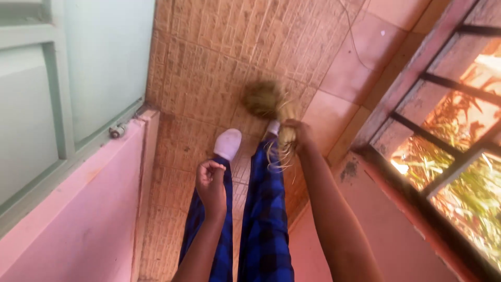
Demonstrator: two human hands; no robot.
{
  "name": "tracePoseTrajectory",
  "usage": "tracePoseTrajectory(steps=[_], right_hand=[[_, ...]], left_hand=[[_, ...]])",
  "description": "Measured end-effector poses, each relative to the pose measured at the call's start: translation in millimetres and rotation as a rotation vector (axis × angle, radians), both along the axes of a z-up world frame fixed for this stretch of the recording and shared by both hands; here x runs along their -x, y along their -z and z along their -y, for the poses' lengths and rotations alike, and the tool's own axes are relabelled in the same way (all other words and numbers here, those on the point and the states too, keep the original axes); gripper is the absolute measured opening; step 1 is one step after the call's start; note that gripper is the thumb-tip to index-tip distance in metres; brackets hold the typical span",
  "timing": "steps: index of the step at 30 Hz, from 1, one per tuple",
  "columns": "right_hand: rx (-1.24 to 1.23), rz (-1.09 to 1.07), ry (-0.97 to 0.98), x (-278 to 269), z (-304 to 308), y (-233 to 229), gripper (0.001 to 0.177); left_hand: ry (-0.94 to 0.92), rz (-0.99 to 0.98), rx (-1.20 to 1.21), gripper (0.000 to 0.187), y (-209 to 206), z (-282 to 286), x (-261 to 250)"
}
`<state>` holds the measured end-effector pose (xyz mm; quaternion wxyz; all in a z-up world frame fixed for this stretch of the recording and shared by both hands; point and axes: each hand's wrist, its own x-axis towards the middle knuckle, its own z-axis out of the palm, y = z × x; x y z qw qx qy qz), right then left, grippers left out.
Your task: The person sweeps a tiled floor area using a hand broom made of straw.
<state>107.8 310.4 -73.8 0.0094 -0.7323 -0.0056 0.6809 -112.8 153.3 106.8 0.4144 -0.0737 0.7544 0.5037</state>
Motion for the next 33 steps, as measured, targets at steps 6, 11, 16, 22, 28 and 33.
tracePoseTrajectory(steps=[6,11,16,22,28,33], right_hand=[[-0.528,-0.065,-0.278,37.2,5.0,-71.6,0.025],[0.139,-0.28,-0.373,18.3,108.7,-106.1,0.022],[0.163,-0.424,-0.478,21.6,75.5,-7.8,0.022],[0.095,-0.186,-0.381,11.9,-16.2,36.3,0.022],[-0.52,-0.04,-0.356,45.8,-48.7,0.9,0.019],[0.023,-0.444,-0.651,54.7,73.7,-33.9,0.025]], left_hand=[[-0.164,0.012,0.022,0.014,-5.5,-20.2,-44.2],[-0.221,0.042,0.041,0.014,-7.8,-53.4,-92.8],[-0.271,0.122,-0.022,0.013,-6.6,-78.2,-116.8],[-0.282,0.108,-0.018,0.011,-3.9,-40.2,-99.7],[-0.389,0.096,0.076,0.013,-2.8,1.9,-75.0],[-0.478,0.116,0.027,0.013,-3.6,8.1,-67.9]])
